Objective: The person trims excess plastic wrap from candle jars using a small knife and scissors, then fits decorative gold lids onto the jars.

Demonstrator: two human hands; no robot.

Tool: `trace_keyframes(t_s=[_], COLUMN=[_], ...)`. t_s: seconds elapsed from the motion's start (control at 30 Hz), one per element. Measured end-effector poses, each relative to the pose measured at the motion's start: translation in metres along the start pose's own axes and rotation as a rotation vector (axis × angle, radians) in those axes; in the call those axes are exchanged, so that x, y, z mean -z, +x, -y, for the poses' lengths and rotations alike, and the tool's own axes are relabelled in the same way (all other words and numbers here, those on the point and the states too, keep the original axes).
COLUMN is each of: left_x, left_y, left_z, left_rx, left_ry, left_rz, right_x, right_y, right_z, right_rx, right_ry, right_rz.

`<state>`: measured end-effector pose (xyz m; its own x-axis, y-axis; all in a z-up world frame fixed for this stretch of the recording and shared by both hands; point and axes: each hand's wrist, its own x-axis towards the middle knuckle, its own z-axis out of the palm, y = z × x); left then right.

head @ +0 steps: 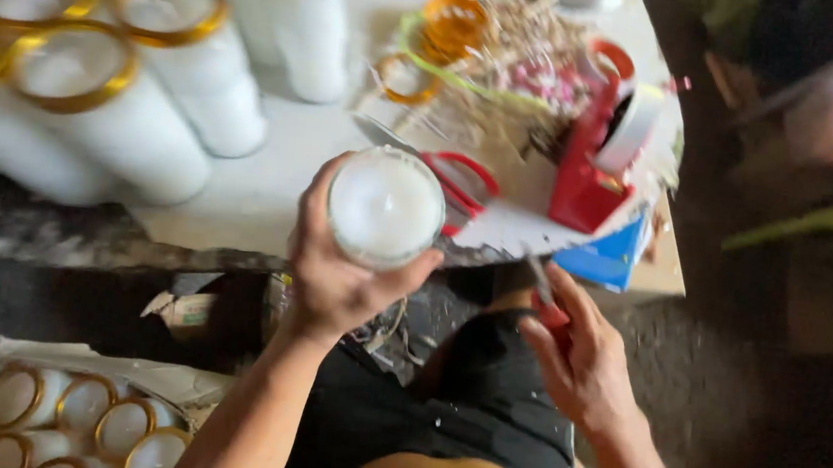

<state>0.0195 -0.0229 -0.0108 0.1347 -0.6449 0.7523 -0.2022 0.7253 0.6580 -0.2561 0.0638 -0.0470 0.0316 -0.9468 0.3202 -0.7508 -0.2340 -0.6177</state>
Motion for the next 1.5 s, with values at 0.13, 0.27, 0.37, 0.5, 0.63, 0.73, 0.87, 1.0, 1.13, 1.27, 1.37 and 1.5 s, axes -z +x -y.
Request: trace_keyframes(t_s=[0.13,0.27,0.37,0.5,0.63,0.73,0.87,1.0,1.13,1.27,1.37,1.5], left_x=[0.004,0.003,0.003,0.016,0.022,0.017,0.02,0.02,0.015,0.013,0.016,0.014], left_y=[0.015,0.023,0.019,0.011,0.017,0.014,0.014,0.015,0.012,0.015,0.028,0.011], left_z=[0.021,0.045,0.049,0.043,0.053,0.061,0.06,0.057,0.065,0.066,0.043,0.059], left_rx=[0.006,-0.055,-0.035,0.043,0.105,0.131,0.101,0.085,0.062,0.115,0.193,0.357], left_ry=[0.062,0.009,-0.011,-0.005,0.041,0.103,0.082,0.058,0.098,0.177,0.191,0.256], left_rz=[-0.12,-0.154,-0.073,0.111,0.1,0.057,0.069,0.085,0.047,0.126,0.206,0.257], right_x=[-0.008,-0.019,-0.026,-0.047,-0.051,-0.088,-0.156,-0.181,-0.131,-0.049,-0.018,0.018], right_y=[0.072,0.13,0.155,0.178,0.209,0.252,0.302,0.321,0.305,0.288,0.275,0.233], right_z=[0.044,0.044,0.054,0.046,0.048,0.029,0.009,-0.008,0.032,0.083,0.095,0.132], right_rx=[0.136,0.173,0.086,-0.024,0.144,0.314,0.461,0.404,0.463,0.234,0.164,0.276], right_ry=[-0.195,-0.426,-0.496,-0.534,-0.6,-0.479,-0.533,-0.611,-0.701,0.113,0.126,0.002], right_rz=[-0.009,-0.031,0.02,0.138,0.034,0.012,-0.019,0.095,-0.022,0.158,0.23,0.185])
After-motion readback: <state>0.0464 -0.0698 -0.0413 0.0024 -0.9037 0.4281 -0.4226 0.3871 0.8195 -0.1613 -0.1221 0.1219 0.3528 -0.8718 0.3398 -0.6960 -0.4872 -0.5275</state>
